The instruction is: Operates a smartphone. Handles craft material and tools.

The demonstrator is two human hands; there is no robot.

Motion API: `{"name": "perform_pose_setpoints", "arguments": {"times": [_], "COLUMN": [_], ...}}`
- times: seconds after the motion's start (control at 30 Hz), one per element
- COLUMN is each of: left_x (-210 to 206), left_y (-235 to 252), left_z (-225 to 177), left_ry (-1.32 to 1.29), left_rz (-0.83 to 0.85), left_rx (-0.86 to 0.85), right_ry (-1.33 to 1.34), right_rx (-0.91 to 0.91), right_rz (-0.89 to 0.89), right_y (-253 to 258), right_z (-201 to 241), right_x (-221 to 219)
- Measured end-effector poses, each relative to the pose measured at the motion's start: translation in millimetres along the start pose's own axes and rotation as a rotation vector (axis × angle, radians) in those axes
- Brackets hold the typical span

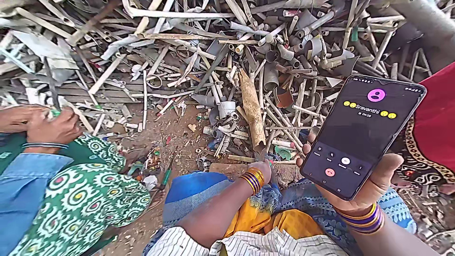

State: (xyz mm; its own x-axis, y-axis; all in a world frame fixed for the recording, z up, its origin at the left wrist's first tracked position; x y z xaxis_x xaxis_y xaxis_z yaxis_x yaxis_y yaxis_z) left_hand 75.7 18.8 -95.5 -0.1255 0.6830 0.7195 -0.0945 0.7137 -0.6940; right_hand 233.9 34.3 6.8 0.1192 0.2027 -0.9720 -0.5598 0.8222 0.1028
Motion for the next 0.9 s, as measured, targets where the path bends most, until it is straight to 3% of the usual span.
{"name": "perform_pose_setpoints", "arguments": {"times": [0.9], "left_x": [-3.4], "left_y": [4.3], "left_z": [2.1], "left_ry": [-0.01], "left_rz": [-0.017], "left_rx": [0.008], "right_ry": [0.016], "right_rx": [0.013], "right_rz": [-0.008], "right_y": [-0.6], "right_z": [1.2], "right_x": [-3.1]}}
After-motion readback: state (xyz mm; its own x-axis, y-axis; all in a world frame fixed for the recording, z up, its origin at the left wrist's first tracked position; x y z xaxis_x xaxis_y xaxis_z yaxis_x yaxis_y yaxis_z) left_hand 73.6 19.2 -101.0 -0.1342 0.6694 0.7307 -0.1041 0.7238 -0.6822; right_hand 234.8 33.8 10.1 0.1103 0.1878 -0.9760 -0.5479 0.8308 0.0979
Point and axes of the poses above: each hand's wrist, its own y-axis towards the middle knuckle, its own x-axis out of the back of the hand, z = x × y, the point moved 3 cm from there along y, towards the middle knuckle, and after that the axes turned 15 degrees about -z, right-handed, at the moved point
